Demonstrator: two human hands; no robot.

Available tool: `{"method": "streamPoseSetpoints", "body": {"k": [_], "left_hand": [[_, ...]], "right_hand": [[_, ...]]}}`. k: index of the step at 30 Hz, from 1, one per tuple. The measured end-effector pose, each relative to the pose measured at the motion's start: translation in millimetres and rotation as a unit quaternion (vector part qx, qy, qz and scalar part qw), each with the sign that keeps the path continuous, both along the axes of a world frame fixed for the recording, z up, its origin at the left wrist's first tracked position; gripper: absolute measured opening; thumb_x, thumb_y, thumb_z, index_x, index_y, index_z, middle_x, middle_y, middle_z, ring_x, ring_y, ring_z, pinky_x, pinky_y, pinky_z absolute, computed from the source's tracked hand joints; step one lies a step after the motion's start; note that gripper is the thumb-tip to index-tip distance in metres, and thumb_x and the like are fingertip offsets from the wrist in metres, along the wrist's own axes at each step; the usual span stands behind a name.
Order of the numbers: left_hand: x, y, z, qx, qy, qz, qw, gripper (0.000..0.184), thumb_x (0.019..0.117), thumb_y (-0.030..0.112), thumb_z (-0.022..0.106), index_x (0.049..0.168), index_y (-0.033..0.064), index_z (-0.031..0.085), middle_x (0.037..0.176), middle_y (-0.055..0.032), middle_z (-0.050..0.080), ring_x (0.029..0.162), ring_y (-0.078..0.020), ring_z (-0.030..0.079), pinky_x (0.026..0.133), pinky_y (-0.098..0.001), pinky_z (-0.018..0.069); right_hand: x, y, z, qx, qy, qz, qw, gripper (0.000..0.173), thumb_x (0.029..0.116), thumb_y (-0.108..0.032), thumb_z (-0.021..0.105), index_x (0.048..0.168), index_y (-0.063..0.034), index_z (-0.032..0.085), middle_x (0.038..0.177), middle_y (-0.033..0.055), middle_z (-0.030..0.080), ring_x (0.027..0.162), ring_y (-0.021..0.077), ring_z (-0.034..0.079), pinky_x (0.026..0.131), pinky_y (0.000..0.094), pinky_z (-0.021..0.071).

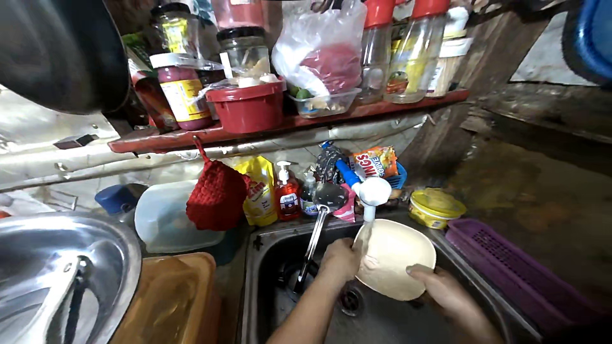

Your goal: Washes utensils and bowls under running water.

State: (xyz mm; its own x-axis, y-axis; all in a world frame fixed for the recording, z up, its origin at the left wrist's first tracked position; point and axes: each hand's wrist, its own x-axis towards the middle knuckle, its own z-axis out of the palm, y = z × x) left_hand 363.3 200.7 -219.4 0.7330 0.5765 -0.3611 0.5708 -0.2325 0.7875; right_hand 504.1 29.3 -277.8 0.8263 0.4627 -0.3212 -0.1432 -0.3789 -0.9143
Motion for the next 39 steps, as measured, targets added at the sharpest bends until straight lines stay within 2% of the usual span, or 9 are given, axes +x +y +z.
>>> {"method": "streamPoseSetpoints", "body": {"k": [2, 8, 13, 19, 23, 26, 30, 32, 39], "left_hand": [[5.9, -3.3, 22.3, 0.09, 0.062, -0.038, 0.993, 0.039, 0.1067, 0.038, 0.049, 0.128, 0.0109, 0.067, 0.123, -0.0154, 0.069, 0.115, -0.0298, 0.066, 0.099, -0.0547, 0.0519], [-2.5, -2.6, 55.6, 0.159, 0.206, -0.03, 0.965, 0.041, 0.1059, 0.038, 0.046, 0.122, 0.0053, 0.065, 0.126, -0.0177, 0.066, 0.117, -0.0323, 0.065, 0.096, -0.0573, 0.0526], [-31.8, 27.7, 20.8, -0.037, 0.193, 0.025, 0.98, 0.038, 0.1098, 0.036, 0.039, 0.116, 0.0035, 0.059, 0.078, -0.0048, 0.07, 0.059, -0.0115, 0.065, 0.058, -0.0289, 0.0548], [-32.8, 16.3, -41.5, -0.147, 0.121, 0.028, 0.981, 0.042, 0.1107, 0.034, 0.04, 0.132, 0.0017, 0.056, 0.104, -0.0151, 0.07, 0.081, -0.0211, 0.072, 0.074, -0.0385, 0.0608], [0.3, 3.1, -58.0, -0.133, 0.083, 0.036, 0.987, 0.044, 0.1074, 0.032, 0.049, 0.134, -0.002, 0.058, 0.13, -0.0249, 0.062, 0.116, -0.0359, 0.064, 0.098, -0.055, 0.0525], [18.9, -1.4, -44.2, -0.221, 0.01, 0.116, 0.968, 0.046, 0.1108, 0.036, 0.042, 0.135, 0.0002, 0.058, 0.13, -0.0215, 0.063, 0.113, -0.0322, 0.066, 0.095, -0.0494, 0.0541], [34.7, 2.4, -15.0, -0.392, -0.16, 0.207, 0.882, 0.059, 0.1103, 0.052, 0.029, 0.122, 0.0022, 0.059, 0.098, -0.0153, 0.068, 0.082, -0.0259, 0.068, 0.072, -0.0429, 0.0576], [34.8, 1.4, -5.5, -0.419, -0.207, 0.22, 0.856, 0.046, 0.1106, 0.04, 0.039, 0.12, 0.0, 0.06, 0.098, -0.0162, 0.068, 0.084, -0.0258, 0.068, 0.074, -0.0435, 0.0586], [16.3, 2.5, -20.1, -0.296, -0.218, 0.228, 0.902, 0.03, 0.1074, 0.023, 0.053, 0.124, 0.0009, 0.064, 0.102, -0.0151, 0.07, 0.087, -0.0223, 0.069, 0.08, -0.0402, 0.058]], "right_hand": [[-0.6, 2.9, -20.1, -0.001, 0.042, 0.001, 0.999, 0.023, 0.0981, -0.013, 0.063, 0.117, 0.0014, 0.063, 0.095, 0.0136, 0.069, 0.079, 0.0207, 0.068, 0.068, 0.0407, 0.0585], [-19.7, 20.5, -7.2, 0.075, 0.199, 0.018, 0.977, 0.04, 0.1092, -0.038, 0.046, 0.13, -0.0062, 0.059, 0.101, 0.016, 0.07, 0.08, 0.0272, 0.071, 0.062, 0.0445, 0.0599], [-22.9, 23.9, 3.8, 0.09, 0.221, 0.103, 0.966, 0.065, 0.1079, -0.059, 0.028, 0.125, -0.0059, 0.06, 0.081, 0.0137, 0.069, 0.06, 0.0222, 0.065, 0.053, 0.0363, 0.0554], [-32.2, 23.7, 37.5, 0.01, 0.009, 0.105, 0.994, 0.054, 0.102, -0.048, 0.059, 0.142, -0.0121, 0.055, 0.112, 0.0194, 0.068, 0.084, 0.0327, 0.071, 0.066, 0.051, 0.0601], [-32.6, 18.2, 45.3, 0.001, -0.161, 0.138, 0.977, 0.085, 0.0829, -0.045, 0.079, 0.153, -0.008, 0.046, 0.131, 0.0187, 0.063, 0.107, 0.0285, 0.067, 0.085, 0.048, 0.0586], [-36.9, 14.6, 50.1, -0.076, -0.28, 0.143, 0.946, 0.098, 0.0752, -0.041, 0.089, 0.153, -0.0014, 0.045, 0.136, 0.0253, 0.057, 0.118, 0.0382, 0.059, 0.1, 0.0557, 0.0489], [-47.5, 18.6, 30.2, -0.152, -0.384, 0.121, 0.903, 0.102, 0.0646, -0.032, 0.096, 0.153, -0.009, 0.049, 0.14, 0.0265, 0.053, 0.119, 0.0433, 0.06, 0.096, 0.0584, 0.0535], [-55.6, 23.5, 13.9, -0.125, -0.42, 0.103, 0.893, 0.107, 0.0608, -0.027, 0.097, 0.154, -0.0094, 0.047, 0.139, 0.0274, 0.054, 0.119, 0.0459, 0.06, 0.096, 0.0591, 0.0535], [-76.8, 54.7, -13.8, 0.044, -0.508, 0.139, 0.849, 0.049, 0.0977, -0.021, 0.05, 0.143, -0.0047, 0.061, 0.156, 0.0176, 0.048, 0.145, 0.0378, 0.045, 0.118, 0.0581, 0.0365]]}}
